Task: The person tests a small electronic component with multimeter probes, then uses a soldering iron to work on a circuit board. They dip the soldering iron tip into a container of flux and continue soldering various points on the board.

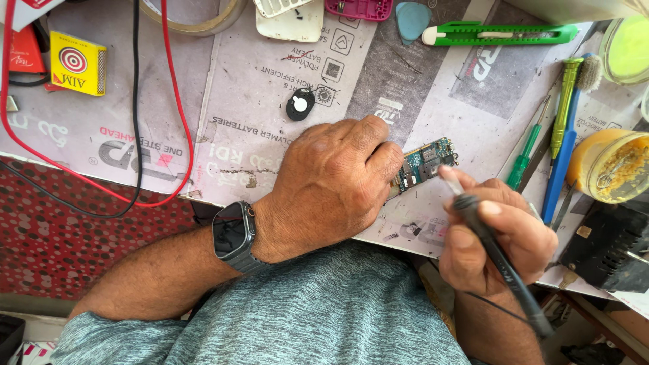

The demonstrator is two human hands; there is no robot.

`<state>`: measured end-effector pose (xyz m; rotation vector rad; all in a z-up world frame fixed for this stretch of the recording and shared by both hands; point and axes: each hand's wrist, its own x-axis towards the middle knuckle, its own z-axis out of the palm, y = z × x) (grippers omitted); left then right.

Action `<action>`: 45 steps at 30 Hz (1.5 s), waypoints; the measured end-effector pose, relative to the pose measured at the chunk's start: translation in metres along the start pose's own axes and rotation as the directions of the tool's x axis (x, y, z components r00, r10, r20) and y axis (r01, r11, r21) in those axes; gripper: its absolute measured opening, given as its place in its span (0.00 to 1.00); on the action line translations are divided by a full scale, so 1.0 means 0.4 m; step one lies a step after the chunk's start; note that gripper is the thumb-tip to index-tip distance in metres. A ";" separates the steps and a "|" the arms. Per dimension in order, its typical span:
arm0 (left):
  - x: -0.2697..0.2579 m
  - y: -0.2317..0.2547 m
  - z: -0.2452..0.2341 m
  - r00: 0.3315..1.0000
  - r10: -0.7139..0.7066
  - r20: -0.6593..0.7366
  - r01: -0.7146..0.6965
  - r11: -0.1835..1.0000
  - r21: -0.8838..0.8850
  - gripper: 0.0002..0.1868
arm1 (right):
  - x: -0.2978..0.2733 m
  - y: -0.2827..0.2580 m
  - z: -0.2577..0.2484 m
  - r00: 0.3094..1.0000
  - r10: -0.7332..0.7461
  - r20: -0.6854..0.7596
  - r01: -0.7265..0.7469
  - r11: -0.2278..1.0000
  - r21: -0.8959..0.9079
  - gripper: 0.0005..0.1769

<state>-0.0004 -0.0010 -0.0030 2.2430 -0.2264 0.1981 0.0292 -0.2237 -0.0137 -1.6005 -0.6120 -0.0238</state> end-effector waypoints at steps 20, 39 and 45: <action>-0.012 -0.005 0.007 1.000 -0.003 -0.031 0.004 1.000 0.013 0.05 | 0.009 -0.012 0.028 0.982 0.127 0.137 -0.046 0.875 -0.482 0.34; -0.027 0.023 -0.023 0.993 0.004 -0.118 0.014 0.989 0.149 0.12 | 0.015 -0.017 0.028 0.995 0.016 0.099 0.030 0.895 -0.445 0.27; -0.045 0.048 -0.093 0.989 0.011 -0.147 0.022 0.975 0.222 0.18 | 0.006 -0.020 0.025 0.996 -0.009 0.085 0.045 0.903 -0.428 0.25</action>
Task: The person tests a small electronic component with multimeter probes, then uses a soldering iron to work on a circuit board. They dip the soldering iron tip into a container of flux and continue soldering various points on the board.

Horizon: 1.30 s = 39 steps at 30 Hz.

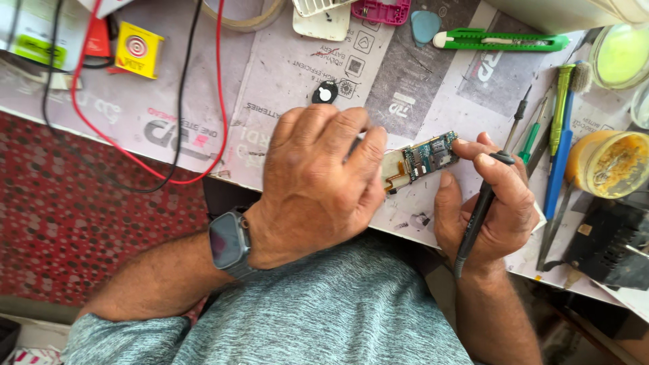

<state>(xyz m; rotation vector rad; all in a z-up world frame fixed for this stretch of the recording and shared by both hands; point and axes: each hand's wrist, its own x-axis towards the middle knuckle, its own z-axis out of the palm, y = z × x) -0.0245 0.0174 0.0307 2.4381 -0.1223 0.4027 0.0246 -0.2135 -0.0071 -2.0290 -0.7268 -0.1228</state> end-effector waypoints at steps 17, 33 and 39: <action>0.034 -0.079 0.017 0.859 0.442 0.257 -0.481 0.870 0.110 0.05 | 0.001 0.000 -0.007 0.998 -0.064 -0.025 0.063 0.997 -0.044 0.21; 0.047 -0.089 -0.007 0.864 0.433 0.256 -0.453 0.891 0.023 0.05 | 0.004 -0.004 -0.015 0.997 -0.071 0.008 0.071 0.997 -0.012 0.22; 0.069 -0.088 -0.002 0.833 0.438 0.339 -0.490 0.868 0.081 0.03 | 0.005 -0.005 -0.016 0.996 -0.085 0.003 0.085 0.996 -0.024 0.22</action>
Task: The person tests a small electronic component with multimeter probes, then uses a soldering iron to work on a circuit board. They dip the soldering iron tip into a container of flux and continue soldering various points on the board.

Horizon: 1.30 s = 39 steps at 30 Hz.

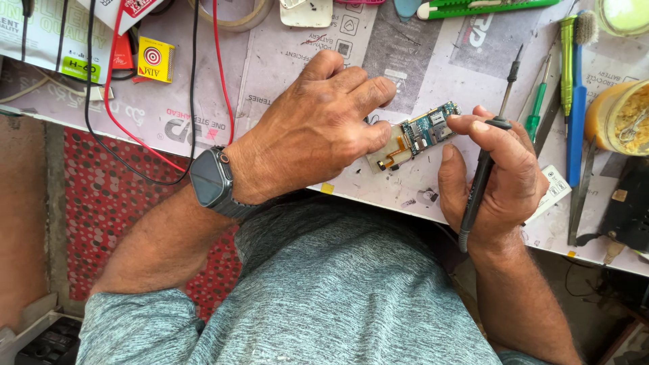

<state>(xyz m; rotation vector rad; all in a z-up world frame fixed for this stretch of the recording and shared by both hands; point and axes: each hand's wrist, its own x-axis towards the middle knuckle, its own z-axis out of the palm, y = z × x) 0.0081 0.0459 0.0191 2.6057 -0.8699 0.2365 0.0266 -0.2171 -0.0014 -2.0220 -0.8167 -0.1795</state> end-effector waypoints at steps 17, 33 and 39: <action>0.036 -0.029 -0.002 0.998 0.056 0.040 -0.049 0.986 -0.162 0.05 | 0.008 -0.010 -0.001 1.000 -0.010 -0.024 0.009 1.000 -0.007 0.22; 0.012 0.036 0.044 0.947 -0.300 -0.114 0.236 0.891 -0.387 0.06 | 0.007 -0.005 0.001 1.000 -0.022 0.004 0.022 1.000 0.015 0.24; 0.017 0.062 0.056 0.894 -0.425 -0.140 0.313 0.817 -0.484 0.06 | -0.009 -0.008 -0.023 1.000 -0.020 0.007 0.020 0.997 0.073 0.18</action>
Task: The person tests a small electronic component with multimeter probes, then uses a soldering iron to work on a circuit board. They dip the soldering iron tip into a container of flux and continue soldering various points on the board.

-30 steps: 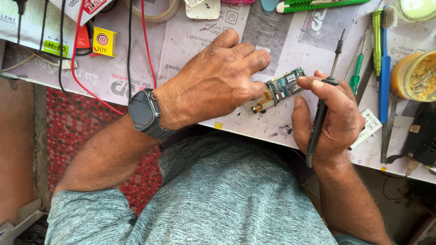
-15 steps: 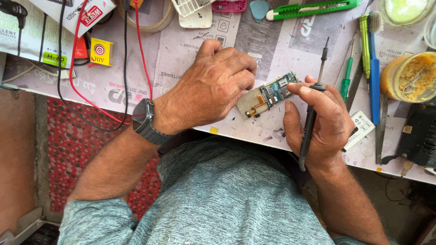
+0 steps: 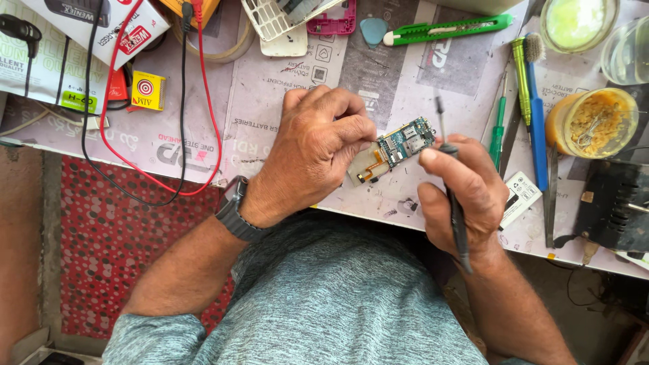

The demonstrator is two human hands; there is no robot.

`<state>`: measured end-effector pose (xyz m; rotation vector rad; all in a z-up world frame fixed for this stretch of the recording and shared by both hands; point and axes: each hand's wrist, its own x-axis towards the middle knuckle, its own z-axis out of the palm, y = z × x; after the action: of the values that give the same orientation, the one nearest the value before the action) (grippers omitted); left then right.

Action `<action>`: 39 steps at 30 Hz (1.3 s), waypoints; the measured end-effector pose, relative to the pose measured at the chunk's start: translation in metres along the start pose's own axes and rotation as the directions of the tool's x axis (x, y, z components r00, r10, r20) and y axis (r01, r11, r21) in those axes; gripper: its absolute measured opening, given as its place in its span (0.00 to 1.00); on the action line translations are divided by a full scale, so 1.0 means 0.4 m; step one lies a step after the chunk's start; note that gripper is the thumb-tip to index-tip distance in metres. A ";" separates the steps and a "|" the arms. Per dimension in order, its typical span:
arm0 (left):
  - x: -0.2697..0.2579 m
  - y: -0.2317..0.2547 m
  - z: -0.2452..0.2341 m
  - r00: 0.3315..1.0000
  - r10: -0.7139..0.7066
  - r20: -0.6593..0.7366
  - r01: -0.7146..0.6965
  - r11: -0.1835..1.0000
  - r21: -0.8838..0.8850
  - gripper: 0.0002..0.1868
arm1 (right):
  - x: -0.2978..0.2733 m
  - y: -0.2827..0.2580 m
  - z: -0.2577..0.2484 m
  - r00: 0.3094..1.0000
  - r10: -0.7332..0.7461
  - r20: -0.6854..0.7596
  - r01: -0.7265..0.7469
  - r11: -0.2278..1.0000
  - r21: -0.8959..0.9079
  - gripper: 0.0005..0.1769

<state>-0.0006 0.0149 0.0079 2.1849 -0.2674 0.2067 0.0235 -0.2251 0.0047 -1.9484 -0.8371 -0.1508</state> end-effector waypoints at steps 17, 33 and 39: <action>-0.025 -0.002 0.018 1.000 0.013 -0.019 -0.012 0.998 0.061 0.08 | 0.067 -0.009 0.017 0.988 0.054 0.142 -0.056 0.998 0.007 0.21; -0.032 -0.010 0.017 0.996 0.033 -0.088 -0.030 0.999 0.036 0.07 | 0.063 -0.004 0.064 0.987 0.110 0.118 -0.106 0.994 -0.037 0.21; -0.033 -0.010 0.017 0.996 0.055 -0.066 -0.053 0.998 0.022 0.07 | 0.053 -0.002 0.073 0.991 0.110 0.077 -0.107 0.993 -0.042 0.20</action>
<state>-0.0118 0.0130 -0.0024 2.1876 -0.2881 0.3133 0.0321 -0.1906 -0.0006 -2.0415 -0.7825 -0.0253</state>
